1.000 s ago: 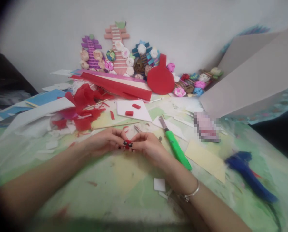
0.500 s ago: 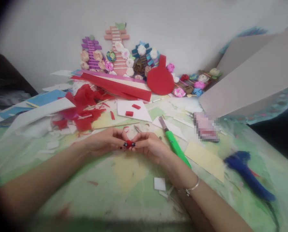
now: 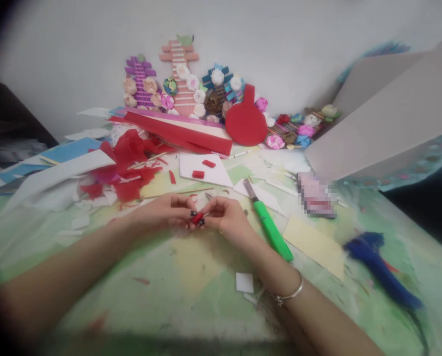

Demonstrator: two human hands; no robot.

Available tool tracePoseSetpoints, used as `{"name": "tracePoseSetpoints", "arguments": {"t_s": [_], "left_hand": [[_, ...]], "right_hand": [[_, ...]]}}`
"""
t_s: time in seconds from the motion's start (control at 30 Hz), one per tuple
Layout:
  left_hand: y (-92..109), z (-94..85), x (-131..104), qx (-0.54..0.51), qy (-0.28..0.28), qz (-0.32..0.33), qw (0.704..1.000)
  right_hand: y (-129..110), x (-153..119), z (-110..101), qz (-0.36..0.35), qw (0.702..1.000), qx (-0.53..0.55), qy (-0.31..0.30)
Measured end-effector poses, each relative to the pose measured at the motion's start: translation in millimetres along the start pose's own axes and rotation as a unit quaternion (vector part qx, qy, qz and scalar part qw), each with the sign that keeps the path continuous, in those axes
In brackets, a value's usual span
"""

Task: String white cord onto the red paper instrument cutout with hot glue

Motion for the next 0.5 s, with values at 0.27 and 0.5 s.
{"name": "tracePoseSetpoints", "arguments": {"t_s": [0.27, 0.5], "left_hand": [[26.6, 8.9, -9.7, 0.24, 0.034, 0.09, 0.966], [49.2, 21.5, -23.3, 0.415, 0.052, 0.176, 0.891]], "right_hand": [[-4.3, -1.7, 5.0, -0.023, 1.0, -0.016, -0.007], [-3.3, -1.3, 5.8, -0.033, 0.998, -0.05, -0.015]]}}
Point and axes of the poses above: each hand's wrist, its own x-axis towards the middle knuckle, its own z-axis out of the palm, y = z × x, the point moved 8 cm from there along x, towards the middle knuckle, and after that the axes turned 8 degrees about -y, right-handed, at the moved point
